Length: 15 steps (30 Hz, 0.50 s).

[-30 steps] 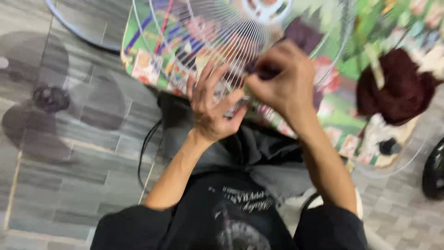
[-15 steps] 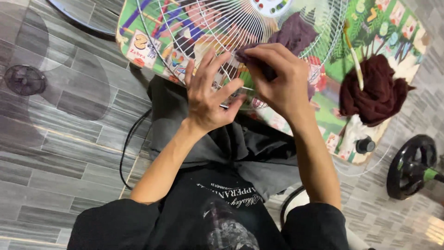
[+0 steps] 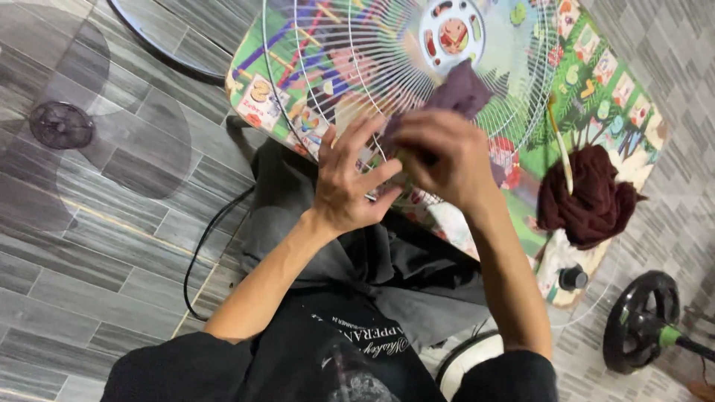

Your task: Cleaning a fan grill using a cloth and a small cleaning stick

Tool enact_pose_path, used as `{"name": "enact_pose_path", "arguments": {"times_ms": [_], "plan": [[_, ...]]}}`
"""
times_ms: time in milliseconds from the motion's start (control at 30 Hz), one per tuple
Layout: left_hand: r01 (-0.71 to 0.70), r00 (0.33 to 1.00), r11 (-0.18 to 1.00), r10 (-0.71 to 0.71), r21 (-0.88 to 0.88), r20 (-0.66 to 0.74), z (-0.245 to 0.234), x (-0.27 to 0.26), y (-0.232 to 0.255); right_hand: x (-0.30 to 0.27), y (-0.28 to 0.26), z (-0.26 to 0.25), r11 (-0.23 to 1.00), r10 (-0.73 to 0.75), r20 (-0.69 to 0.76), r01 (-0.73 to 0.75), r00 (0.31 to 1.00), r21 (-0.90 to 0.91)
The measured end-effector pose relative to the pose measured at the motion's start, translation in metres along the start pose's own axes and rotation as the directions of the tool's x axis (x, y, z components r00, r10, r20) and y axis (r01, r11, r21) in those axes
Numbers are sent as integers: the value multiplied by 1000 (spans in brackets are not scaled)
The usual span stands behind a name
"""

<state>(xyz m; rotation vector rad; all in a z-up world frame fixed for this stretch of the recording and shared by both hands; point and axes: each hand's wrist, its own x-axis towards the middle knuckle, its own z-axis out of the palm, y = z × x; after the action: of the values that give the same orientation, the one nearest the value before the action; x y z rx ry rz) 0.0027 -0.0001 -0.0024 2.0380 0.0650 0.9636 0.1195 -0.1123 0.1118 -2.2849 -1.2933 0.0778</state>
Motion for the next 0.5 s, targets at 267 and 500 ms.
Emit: {"name": "enact_pose_path", "arguments": {"times_ms": [267,500], "plan": [[42,999,999,-42,21,3,5,2,-2,14,5,-10,977,-193,28,195,981,-87],[33,999,999,-33,26,-15,3,4,-1,-4,35,4,984,-121,95,132,988,-119]]}}
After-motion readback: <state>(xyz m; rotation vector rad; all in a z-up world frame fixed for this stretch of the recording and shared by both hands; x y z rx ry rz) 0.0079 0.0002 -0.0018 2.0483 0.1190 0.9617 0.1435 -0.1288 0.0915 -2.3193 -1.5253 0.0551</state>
